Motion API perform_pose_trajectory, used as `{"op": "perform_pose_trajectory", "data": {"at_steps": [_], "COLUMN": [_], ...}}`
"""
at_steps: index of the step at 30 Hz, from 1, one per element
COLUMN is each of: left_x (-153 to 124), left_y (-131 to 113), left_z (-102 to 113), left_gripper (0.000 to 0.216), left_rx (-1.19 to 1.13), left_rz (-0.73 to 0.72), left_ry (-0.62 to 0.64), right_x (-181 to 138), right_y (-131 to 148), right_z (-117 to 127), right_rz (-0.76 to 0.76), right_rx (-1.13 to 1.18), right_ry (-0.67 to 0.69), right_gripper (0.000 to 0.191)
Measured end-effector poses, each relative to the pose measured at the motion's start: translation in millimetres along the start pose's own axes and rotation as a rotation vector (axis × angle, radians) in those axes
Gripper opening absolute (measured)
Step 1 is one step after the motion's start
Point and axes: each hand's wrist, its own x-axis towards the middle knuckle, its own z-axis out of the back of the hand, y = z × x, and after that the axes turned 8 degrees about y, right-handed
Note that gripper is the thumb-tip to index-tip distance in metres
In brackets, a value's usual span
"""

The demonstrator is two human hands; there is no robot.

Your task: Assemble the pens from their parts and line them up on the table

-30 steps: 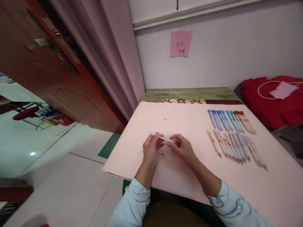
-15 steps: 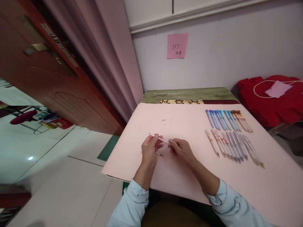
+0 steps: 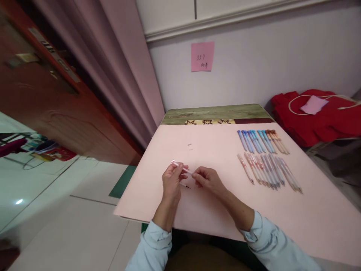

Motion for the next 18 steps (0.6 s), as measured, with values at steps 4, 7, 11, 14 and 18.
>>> {"op": "perform_pose_trajectory", "data": {"at_steps": [4, 7, 11, 14, 18], "left_x": [0, -1, -4, -7, -10], "left_y": [-2, 1, 6, 5, -3], "left_z": [2, 0, -7, -14, -15], "left_gripper": [0.034, 0.034, 0.037, 0.050, 0.048], "left_rx": [0.070, 0.141, 0.207, 0.242, 0.286], "left_rz": [-0.034, -0.048, -0.019, 0.008, 0.008], "left_ry": [-0.005, 0.005, 0.043, 0.101, 0.115], "right_x": [1, -4, -20, -33, -50], "right_y": [7, 14, 19, 20, 21], "right_z": [-1, -4, -9, 2, 43], "right_rz": [0.096, 0.155, 0.131, 0.040, -0.232], "right_rx": [-0.306, -0.547, -0.748, -0.814, -0.968], "right_ry": [-0.141, -0.221, -0.220, -0.287, -0.468], "right_gripper": [0.021, 0.012, 0.012, 0.008, 0.009]}}
